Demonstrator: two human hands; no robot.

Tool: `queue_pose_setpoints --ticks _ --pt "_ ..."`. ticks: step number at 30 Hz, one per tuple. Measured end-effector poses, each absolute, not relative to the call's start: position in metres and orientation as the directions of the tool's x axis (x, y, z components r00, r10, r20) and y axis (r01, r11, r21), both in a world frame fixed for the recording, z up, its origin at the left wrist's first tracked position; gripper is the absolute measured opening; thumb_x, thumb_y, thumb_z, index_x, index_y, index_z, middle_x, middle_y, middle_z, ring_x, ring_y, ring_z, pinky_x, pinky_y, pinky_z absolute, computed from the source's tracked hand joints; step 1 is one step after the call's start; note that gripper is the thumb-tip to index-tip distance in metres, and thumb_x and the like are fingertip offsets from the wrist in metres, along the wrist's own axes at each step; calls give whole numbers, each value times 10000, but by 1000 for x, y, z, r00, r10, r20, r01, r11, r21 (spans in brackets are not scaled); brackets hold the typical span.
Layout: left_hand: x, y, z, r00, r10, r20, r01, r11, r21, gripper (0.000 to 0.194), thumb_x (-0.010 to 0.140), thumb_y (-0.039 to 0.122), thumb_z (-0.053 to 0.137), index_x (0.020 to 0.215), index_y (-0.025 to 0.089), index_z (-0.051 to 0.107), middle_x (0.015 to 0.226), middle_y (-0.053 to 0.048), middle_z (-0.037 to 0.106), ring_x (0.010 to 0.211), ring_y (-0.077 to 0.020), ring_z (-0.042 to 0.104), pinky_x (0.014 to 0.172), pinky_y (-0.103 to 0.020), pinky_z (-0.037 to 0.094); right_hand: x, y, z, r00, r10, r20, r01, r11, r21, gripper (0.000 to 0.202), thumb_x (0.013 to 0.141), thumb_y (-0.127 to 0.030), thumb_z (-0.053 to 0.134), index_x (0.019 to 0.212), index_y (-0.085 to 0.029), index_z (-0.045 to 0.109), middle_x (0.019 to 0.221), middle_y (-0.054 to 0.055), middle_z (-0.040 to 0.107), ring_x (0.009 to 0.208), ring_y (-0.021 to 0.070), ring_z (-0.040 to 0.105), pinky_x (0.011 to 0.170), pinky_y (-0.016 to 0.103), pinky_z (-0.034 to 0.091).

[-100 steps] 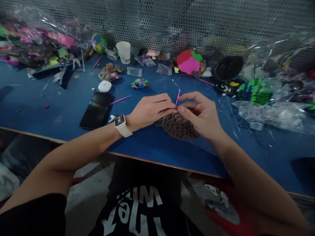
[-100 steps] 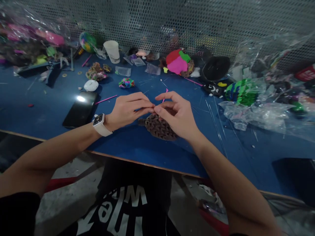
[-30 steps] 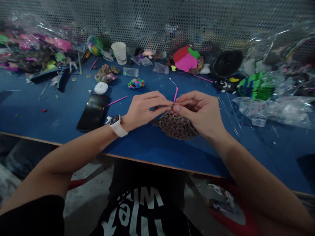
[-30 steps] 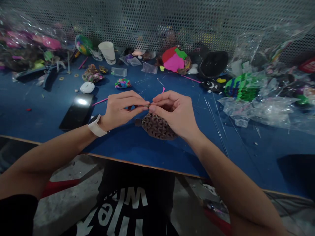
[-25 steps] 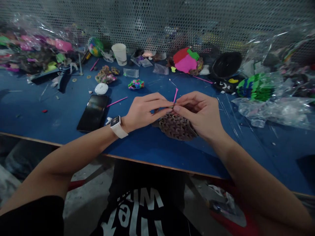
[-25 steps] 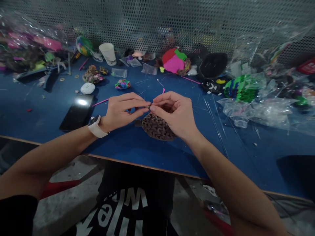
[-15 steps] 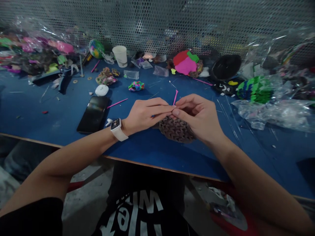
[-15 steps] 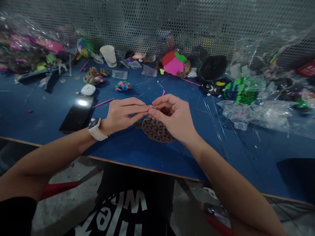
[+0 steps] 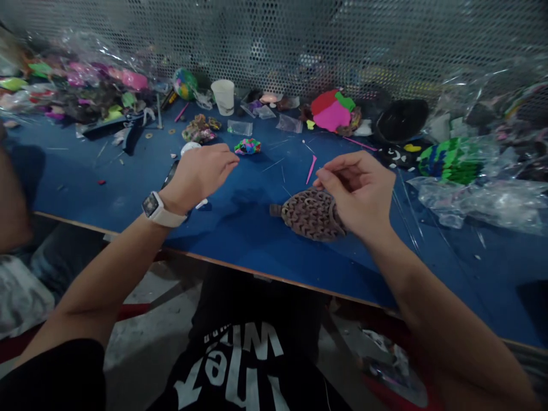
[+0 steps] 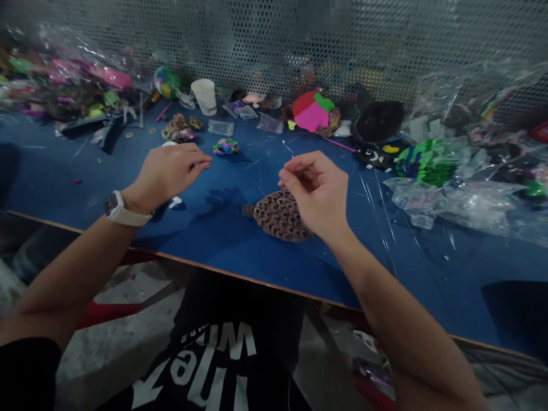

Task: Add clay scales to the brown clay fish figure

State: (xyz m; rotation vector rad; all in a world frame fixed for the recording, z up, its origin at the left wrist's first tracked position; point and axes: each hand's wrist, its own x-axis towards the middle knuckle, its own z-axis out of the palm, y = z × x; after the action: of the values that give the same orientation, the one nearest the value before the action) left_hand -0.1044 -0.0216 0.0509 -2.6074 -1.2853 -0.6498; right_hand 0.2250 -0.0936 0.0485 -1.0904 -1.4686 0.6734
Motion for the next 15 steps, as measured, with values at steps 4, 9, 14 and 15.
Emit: queue_pose_setpoints --ticks 4,9,14,15 --pt "-109 14 64 448 842 301 880 -474 14 295 1088 341 604 1079 233 878 1152 -111 851 1024 -280 756 878 -391 609 217 -101 46 -1 884 467 251 452 -856 258 960 -521 905 989 -324 743 903 21 801 820 242 813 808 435 718" --pt "-87 59 71 429 845 318 882 -468 54 226 1057 348 677 1043 209 855 1106 -130 833 1034 -269 732 966 -426 601 217 -100 44 -5 884 468 297 448 -843 240 948 -496 899 982 -314 746 913 22 812 830 252 805 812 450 713" --pt "-68 77 54 478 829 290 861 -508 36 200 1052 339 754 932 183 786 919 -72 783 983 -221 703 917 -377 573 218 -101 45 -13 880 475 284 458 -842 209 954 -464 896 981 -308 759 936 24 809 843 247 799 836 448 711" --pt "-66 76 52 477 830 288 862 -506 32 200 1054 333 755 925 182 776 918 -67 779 994 -217 698 921 -368 568 218 -102 45 -15 879 477 282 461 -841 195 961 -455 889 983 -309 762 944 27 810 850 248 800 841 449 710"
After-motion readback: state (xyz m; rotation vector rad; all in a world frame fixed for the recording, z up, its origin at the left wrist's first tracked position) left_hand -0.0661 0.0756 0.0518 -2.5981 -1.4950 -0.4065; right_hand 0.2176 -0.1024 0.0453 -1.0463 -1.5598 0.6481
